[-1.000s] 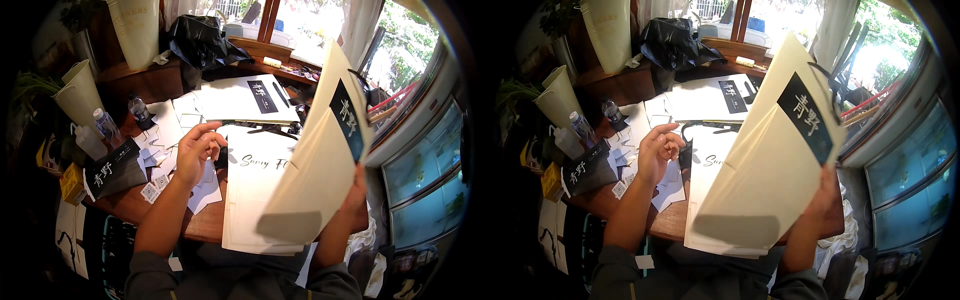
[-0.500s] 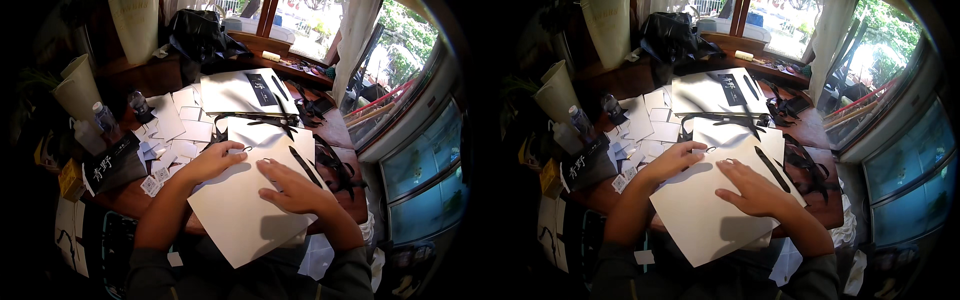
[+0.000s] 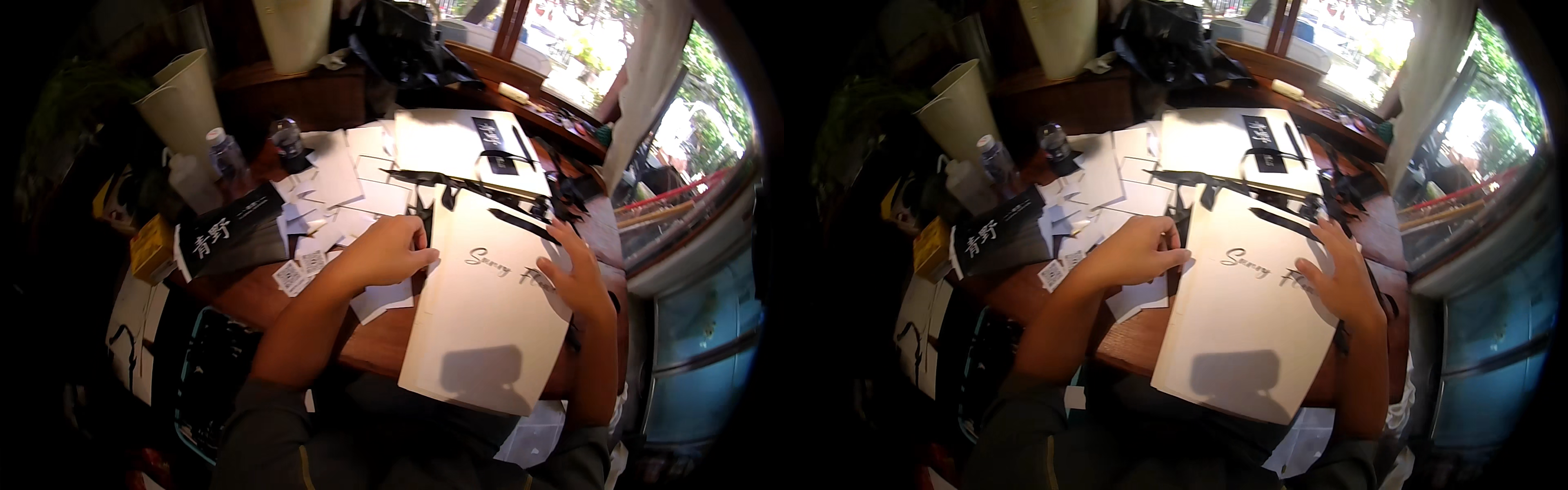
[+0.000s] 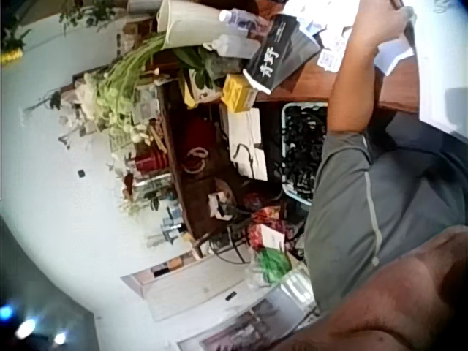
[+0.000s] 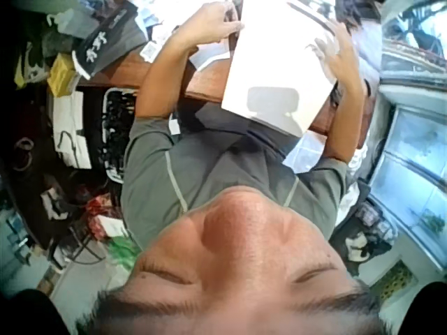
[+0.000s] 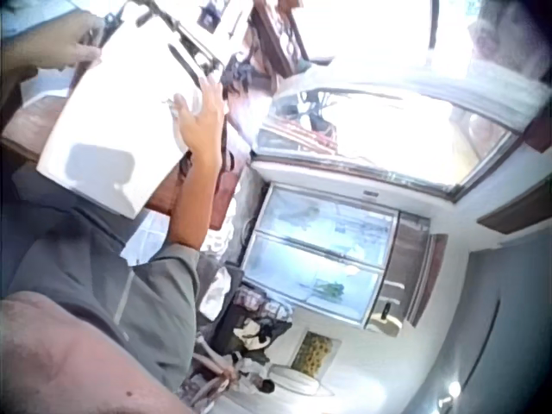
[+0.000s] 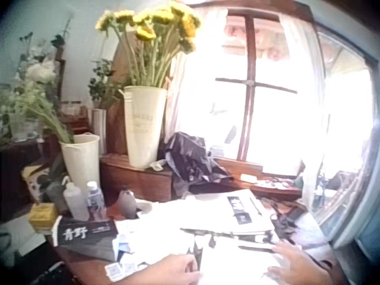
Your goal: The person folds white paper bags and adheres stickers to their bottom and front surfaces by hand.
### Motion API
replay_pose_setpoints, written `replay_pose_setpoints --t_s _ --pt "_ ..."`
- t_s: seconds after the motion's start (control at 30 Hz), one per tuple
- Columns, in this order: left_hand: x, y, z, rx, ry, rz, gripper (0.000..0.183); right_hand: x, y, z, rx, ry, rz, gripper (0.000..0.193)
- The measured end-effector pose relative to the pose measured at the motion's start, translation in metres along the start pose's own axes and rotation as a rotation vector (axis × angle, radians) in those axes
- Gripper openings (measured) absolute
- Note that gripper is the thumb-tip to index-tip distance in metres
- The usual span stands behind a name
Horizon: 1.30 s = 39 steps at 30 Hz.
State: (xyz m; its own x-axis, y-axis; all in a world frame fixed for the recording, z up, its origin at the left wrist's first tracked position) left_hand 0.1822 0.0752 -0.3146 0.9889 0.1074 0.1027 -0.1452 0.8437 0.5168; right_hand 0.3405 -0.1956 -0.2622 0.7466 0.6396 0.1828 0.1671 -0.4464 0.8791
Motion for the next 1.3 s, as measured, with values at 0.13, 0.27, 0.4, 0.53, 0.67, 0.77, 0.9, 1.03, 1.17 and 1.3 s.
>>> replay_pose_setpoints --t_s 0.13,0.27,0.4,0.53,0.67,0.77,0.9,1.03,1.17,1.3 --pt "-0.011 0.060 -0.004 0.338 -0.032 0.303 0.038 -0.012 -0.042 0.007 -0.149 -0.071 -0.010 0.065" --pt "-0.037 0.113 -0.011 0.553 -0.147 0.662 0.030 -0.012 -0.044 0.004 -0.088 -0.004 0.016 0.063" --pt "-0.051 0.124 0.039 0.374 -0.470 0.957 0.010 -0.015 -0.023 0.014 0.053 0.011 0.211 0.042" --pt "-0.095 0.108 0.077 0.691 -0.504 0.930 0.022 -0.023 0.021 0.053 0.197 -0.077 0.505 0.030" --pt "-0.148 0.126 0.034 1.146 -0.080 0.874 0.048 -0.015 0.008 0.092 0.429 -0.217 0.519 0.038" --pt "-0.183 0.151 -0.036 1.163 0.142 0.709 0.048 -0.015 -0.021 0.083 0.495 -0.299 0.405 0.057" --pt "-0.181 0.146 -0.024 1.228 -0.011 0.700 0.033 -0.026 -0.032 0.063 0.344 -0.396 0.263 0.065" --pt "-0.178 0.152 -0.014 1.263 -0.078 0.693 0.025 -0.033 -0.029 0.058 0.318 -0.403 0.318 0.056" --pt "-0.190 0.168 -0.001 1.297 -0.172 0.922 0.018 -0.037 -0.005 0.053 0.401 -0.326 0.472 0.046" --pt "-0.168 0.111 0.103 1.379 -0.690 0.979 0.010 -0.047 0.018 0.029 0.752 -0.088 0.522 0.030"
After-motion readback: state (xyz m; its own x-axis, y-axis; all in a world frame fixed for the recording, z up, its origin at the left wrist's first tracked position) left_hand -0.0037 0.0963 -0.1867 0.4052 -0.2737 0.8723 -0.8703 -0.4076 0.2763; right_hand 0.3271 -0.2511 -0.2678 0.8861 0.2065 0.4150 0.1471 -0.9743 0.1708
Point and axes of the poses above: each hand's wrist, its own x-axis towards the middle knuckle, its own y-axis out of the back of the hand, z = x × y, the point moved 10 cm from there along x, towards the middle knuckle, and after that the axes turned 12 degrees about -y, right-handed, at the moved point
